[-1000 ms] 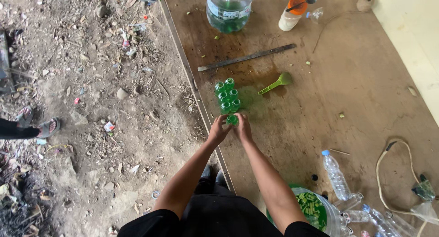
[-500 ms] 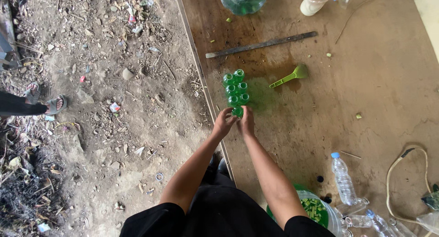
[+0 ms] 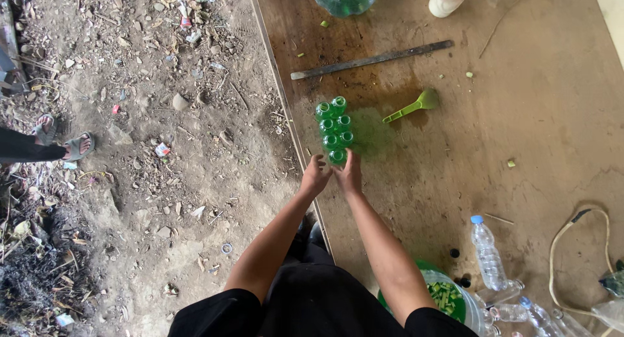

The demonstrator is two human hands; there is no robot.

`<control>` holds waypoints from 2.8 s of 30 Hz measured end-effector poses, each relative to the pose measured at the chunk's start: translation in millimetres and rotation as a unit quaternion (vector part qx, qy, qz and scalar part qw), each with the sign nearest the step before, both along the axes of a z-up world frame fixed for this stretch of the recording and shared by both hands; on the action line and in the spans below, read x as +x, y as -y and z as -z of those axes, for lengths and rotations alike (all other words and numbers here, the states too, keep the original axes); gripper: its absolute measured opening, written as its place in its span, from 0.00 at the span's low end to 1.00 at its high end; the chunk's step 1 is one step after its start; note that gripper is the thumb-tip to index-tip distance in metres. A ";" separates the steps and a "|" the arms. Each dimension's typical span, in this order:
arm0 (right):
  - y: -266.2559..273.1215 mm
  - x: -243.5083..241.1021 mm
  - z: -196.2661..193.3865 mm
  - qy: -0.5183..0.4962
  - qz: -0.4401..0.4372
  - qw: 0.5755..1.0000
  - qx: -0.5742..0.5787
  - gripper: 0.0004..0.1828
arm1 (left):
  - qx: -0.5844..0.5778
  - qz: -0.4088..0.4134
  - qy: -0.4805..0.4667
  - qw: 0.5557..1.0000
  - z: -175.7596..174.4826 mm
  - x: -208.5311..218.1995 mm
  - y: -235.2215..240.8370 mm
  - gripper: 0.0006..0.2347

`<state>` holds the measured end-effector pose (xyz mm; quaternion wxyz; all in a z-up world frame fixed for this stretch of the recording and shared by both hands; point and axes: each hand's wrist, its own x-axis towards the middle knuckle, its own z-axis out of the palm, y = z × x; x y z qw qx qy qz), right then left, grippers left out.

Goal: The person fills small plastic bottles with a green liquid from a large container using a funnel. They place the filled bottles on a wooden table and repeat the process with several bottles.

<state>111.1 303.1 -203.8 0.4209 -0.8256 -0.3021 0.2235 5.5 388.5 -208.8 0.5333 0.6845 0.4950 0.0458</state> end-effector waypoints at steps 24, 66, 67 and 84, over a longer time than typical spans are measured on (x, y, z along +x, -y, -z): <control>120.5 10.5 -133.4 0.199 0.191 0.956 0.102 0.17 | -0.051 0.127 0.320 0.937 -97.4 49.1 74.9 0.10; 483.9 -245.5 -211.1 0.200 0.686 0.692 0.103 0.14 | -0.235 0.625 0.348 0.658 -169.2 -44.7 473.2 0.09; 495.4 -250.5 -211.1 0.200 0.684 0.694 0.107 0.15 | -0.231 0.626 0.357 0.654 -168.2 -49.2 485.5 0.10; 576.9 -215.6 -158.5 0.197 0.641 0.733 0.115 0.17 | -0.191 0.538 0.332 0.751 -101.4 -50.6 562.8 0.10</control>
